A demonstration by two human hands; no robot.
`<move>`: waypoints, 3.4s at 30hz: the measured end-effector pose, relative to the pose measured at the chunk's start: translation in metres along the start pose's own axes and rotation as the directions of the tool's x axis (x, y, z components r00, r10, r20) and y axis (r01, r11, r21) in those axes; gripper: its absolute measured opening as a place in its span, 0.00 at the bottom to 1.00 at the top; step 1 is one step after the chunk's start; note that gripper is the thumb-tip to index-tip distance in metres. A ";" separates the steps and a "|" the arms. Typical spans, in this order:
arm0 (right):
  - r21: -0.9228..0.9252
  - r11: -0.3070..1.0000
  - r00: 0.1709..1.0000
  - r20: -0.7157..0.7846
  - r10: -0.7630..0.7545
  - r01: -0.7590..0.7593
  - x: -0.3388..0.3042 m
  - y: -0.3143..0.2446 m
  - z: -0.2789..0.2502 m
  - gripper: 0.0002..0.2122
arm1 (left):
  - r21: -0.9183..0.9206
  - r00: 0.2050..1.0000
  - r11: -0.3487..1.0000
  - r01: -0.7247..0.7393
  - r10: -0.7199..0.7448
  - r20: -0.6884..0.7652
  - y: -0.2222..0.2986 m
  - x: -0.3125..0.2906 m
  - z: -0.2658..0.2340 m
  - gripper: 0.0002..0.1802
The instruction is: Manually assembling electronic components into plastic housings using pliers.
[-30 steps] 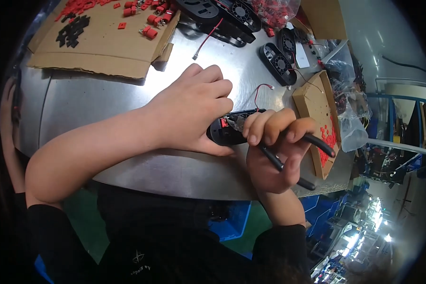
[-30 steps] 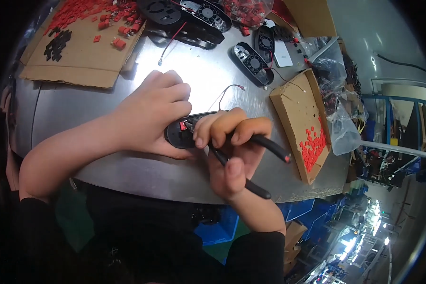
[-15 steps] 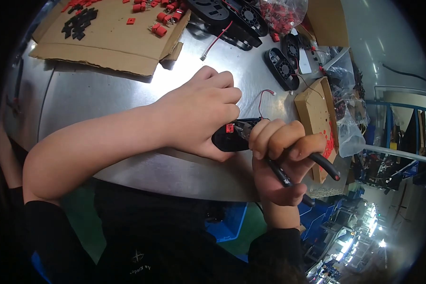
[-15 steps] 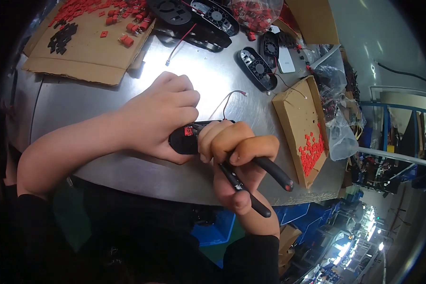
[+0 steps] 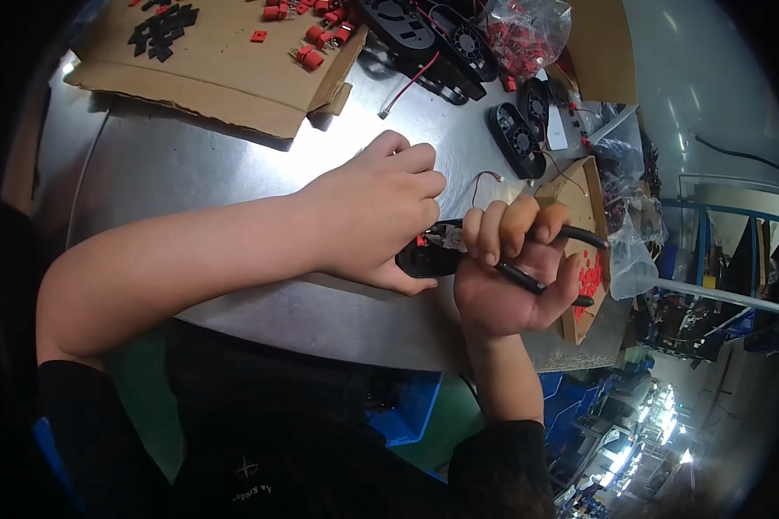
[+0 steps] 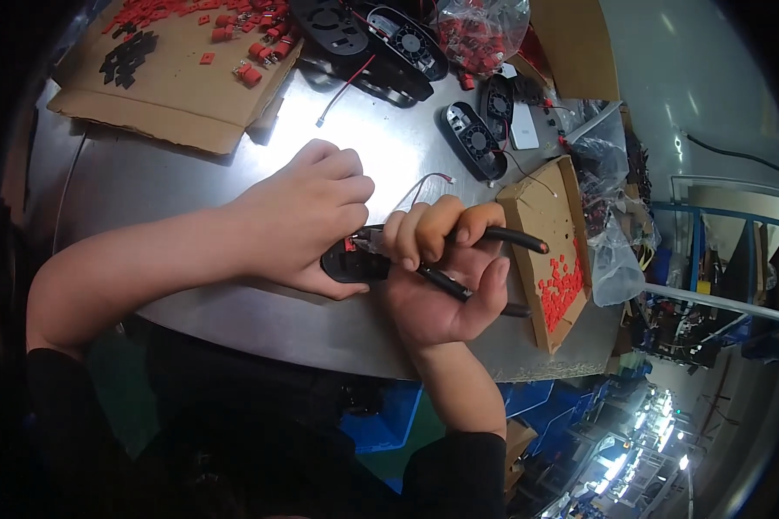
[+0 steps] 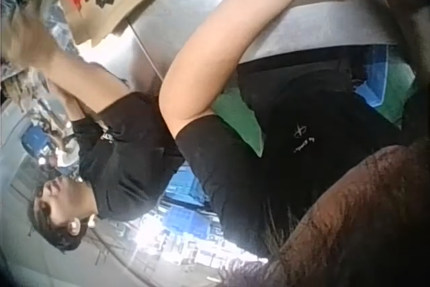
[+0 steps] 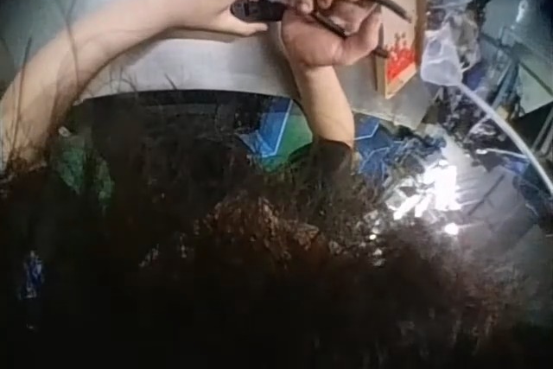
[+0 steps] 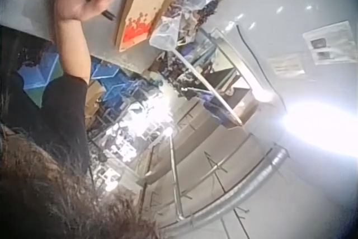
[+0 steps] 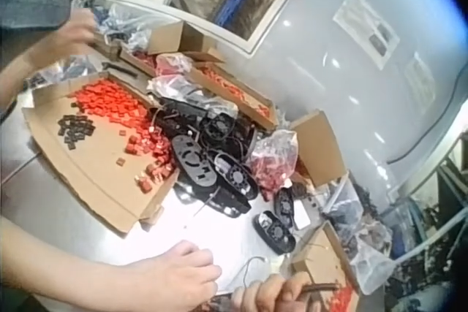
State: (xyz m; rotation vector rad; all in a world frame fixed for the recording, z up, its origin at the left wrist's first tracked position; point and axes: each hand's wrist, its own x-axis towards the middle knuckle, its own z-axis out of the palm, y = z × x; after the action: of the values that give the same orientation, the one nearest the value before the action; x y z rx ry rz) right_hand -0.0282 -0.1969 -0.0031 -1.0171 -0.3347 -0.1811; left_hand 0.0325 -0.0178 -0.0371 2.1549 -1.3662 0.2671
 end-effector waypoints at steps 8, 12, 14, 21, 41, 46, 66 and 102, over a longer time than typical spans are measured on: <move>-0.181 0.982 0.981 0.192 -0.022 0.057 -0.010 -0.006 0.001 0.14 | -0.005 0.999 0.999 -0.038 0.038 0.004 -0.002 0.001 -0.002 0.34; -0.309 0.932 0.938 0.338 -0.078 0.189 -0.018 -0.005 0.005 0.15 | -0.054 0.997 0.996 -0.078 0.078 0.006 -0.005 0.003 -0.004 0.32; -0.295 0.920 0.905 0.406 -0.126 0.260 -0.020 0.000 0.002 0.15 | -0.052 0.996 0.995 -0.086 0.087 0.008 -0.006 0.003 -0.005 0.32; -0.250 0.961 0.973 0.222 -0.060 0.116 -0.007 -0.015 0.000 0.23 | -0.055 0.999 0.997 -0.050 0.051 0.012 -0.002 0.002 -0.005 0.31; -0.168 0.986 0.989 0.143 0.035 -0.010 -0.003 -0.016 -0.004 0.27 | -0.055 0.998 0.996 -0.064 0.065 0.012 -0.002 0.009 -0.003 0.28; -0.175 0.985 0.987 0.159 0.026 0.002 0.000 -0.014 -0.006 0.28 | -0.079 0.998 0.995 -0.065 0.067 0.013 -0.001 0.007 -0.004 0.26; -0.416 0.900 0.823 0.463 0.331 -0.128 0.048 -0.020 0.011 0.28 | -0.345 0.993 0.938 -0.032 0.068 0.094 -0.003 0.002 -0.002 0.22; -0.628 0.678 0.826 0.097 0.556 -0.383 0.025 -0.040 -0.008 0.10 | -0.692 0.653 -0.323 0.646 -0.235 0.720 0.012 0.003 -0.052 0.30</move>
State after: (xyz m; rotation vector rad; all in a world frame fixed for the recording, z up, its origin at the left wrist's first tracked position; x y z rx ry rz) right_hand -0.0153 -0.2241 0.0338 -1.7289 -0.2594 0.3749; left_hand 0.0299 0.0048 0.0114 1.0358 -0.1901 -1.1916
